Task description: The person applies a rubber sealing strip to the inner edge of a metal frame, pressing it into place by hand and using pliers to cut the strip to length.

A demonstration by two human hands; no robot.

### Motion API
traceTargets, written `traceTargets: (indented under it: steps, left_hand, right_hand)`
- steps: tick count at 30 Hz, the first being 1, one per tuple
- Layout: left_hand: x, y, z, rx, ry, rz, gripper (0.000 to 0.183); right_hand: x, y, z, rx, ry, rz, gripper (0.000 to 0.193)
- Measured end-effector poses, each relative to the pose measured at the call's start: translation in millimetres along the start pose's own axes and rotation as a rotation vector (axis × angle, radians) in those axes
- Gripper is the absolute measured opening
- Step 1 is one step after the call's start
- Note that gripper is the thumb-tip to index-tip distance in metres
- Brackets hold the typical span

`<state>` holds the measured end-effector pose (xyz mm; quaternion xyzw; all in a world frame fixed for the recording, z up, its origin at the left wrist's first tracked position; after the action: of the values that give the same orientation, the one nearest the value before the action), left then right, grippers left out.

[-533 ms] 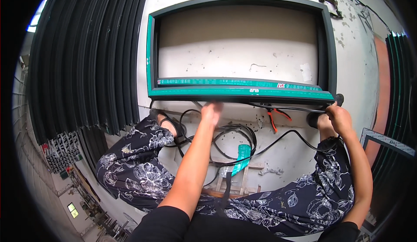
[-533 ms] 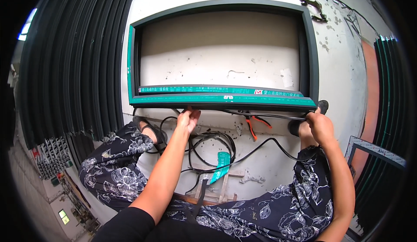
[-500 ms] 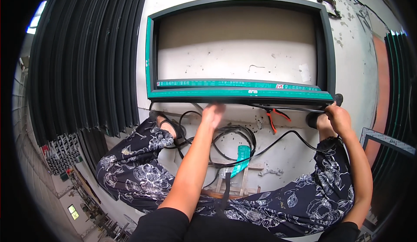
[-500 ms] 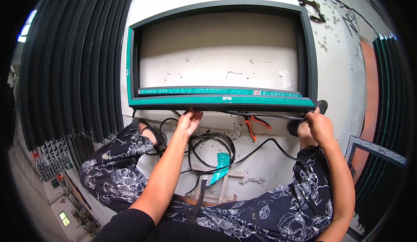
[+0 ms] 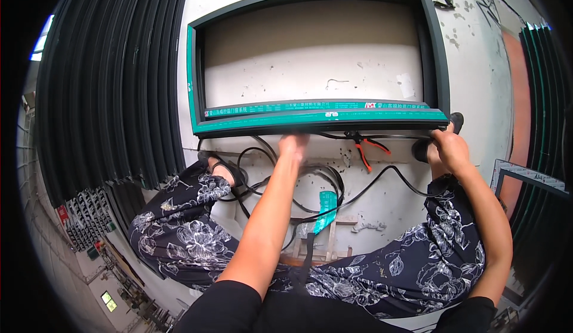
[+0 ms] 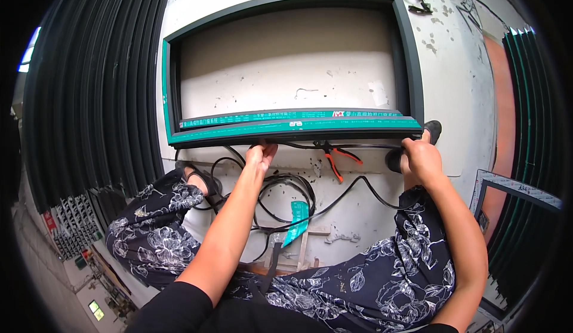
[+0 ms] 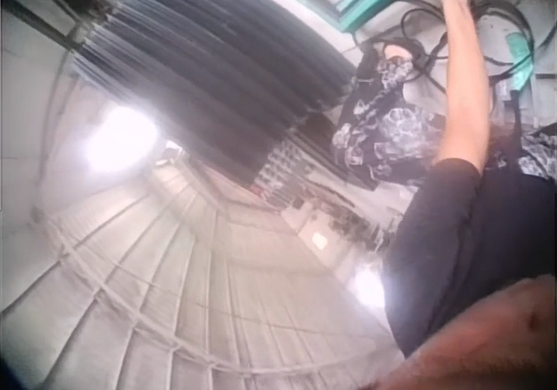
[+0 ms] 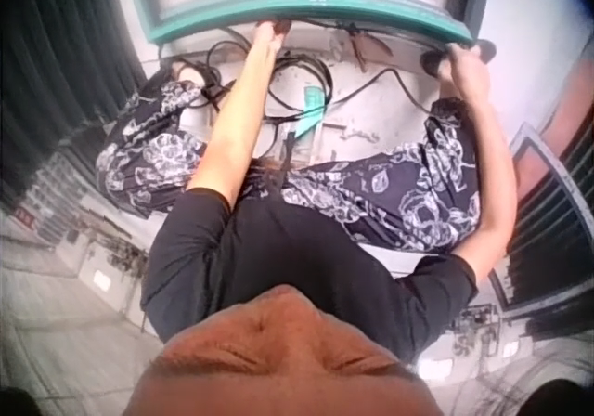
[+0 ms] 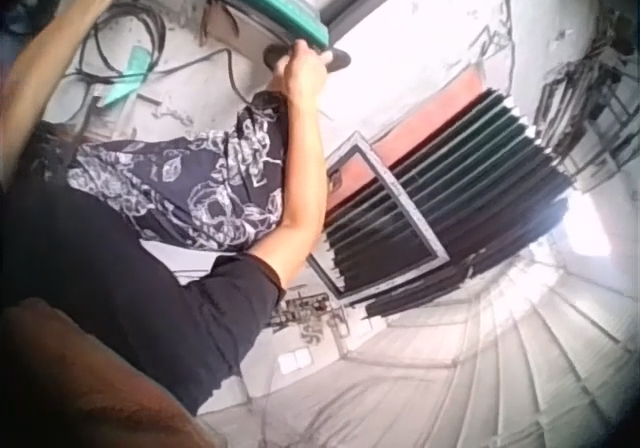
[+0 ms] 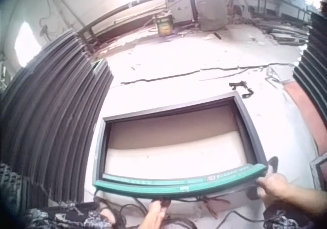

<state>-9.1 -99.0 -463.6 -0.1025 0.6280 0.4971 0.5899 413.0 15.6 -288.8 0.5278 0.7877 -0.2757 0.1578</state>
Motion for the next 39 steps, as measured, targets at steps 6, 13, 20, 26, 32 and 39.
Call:
traceTargets:
  steps: [6,13,20,26,32,39]
  left_hand:
    - [-19.8,-21.9,23.3,-0.288,-0.409,0.006,0.032]
    - [-22.1,-20.5,25.4,-0.107,-0.098,0.084,0.028]
    - [-24.7,-34.2,33.8,-0.061,-0.154,0.038,0.031]
    - [-20.0,-34.9,24.0,0.044,-0.195,-0.019,0.026]
    - [10.7,7.6,-49.2,0.052,-0.21,-0.054,0.024]
    - [25.8,103.8,-162.1,-0.015,-0.012,0.049,0.018]
  right_hand:
    - [5.4,8.5,10.9,-0.093,0.055,0.006,0.013]
    - [8.3,4.3,9.0,-0.172,0.213,-0.031,0.007]
    - [10.9,-13.5,8.5,-0.225,0.211,-0.073,0.005]
    - [15.1,-0.6,17.3,-0.22,0.161,-0.034,0.005]
    - [19.1,-3.1,8.0,-0.233,0.133,0.035,0.012]
    - [34.0,-11.8,0.5,-0.301,0.103,0.044,0.007]
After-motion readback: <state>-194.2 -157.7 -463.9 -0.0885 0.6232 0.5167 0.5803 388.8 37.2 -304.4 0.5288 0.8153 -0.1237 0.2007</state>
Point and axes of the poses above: each hand's wrist, its own x-axis towards the middle knuckle, its own z-axis out of the palm, y = z × x, the point moved 7 cm from there along x, towards the middle knuckle, and after that the axes turned 13 degrees about -y, right-handed, at the moved point
